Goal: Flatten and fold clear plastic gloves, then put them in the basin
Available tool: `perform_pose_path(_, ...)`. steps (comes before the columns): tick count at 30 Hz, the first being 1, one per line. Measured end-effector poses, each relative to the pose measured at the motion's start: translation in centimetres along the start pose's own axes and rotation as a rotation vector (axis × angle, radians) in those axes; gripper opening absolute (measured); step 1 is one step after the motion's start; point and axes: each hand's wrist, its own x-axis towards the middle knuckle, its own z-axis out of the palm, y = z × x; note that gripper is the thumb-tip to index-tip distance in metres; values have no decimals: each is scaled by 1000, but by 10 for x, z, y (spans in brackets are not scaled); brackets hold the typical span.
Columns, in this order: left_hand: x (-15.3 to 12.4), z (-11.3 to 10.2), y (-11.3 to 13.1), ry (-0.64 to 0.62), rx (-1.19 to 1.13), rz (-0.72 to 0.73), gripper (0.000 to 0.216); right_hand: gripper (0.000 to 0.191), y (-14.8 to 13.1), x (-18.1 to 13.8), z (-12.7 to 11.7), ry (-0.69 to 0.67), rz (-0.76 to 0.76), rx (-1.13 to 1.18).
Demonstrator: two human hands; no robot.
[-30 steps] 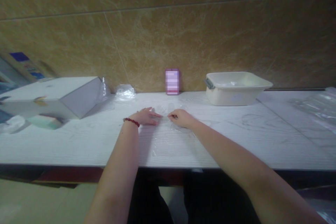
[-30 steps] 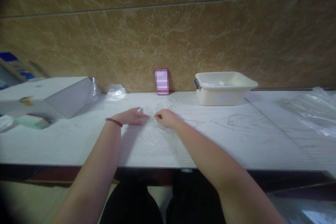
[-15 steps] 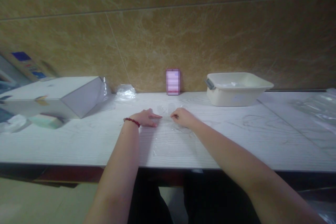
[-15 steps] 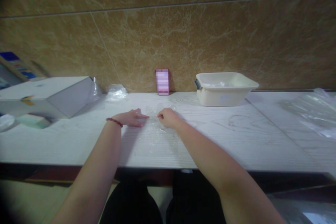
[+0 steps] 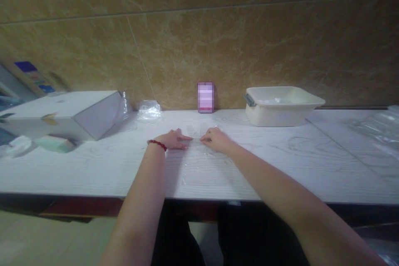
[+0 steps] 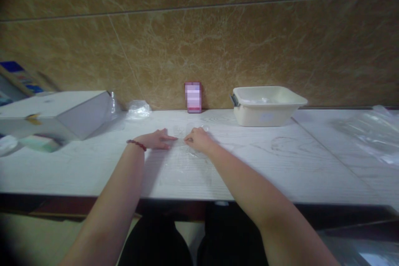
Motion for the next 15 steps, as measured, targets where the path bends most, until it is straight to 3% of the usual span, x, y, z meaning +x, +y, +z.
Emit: perform_pose_path(15,-5,-4,5,-23,-10,56,56,20,2,1,-4,2,38,32)
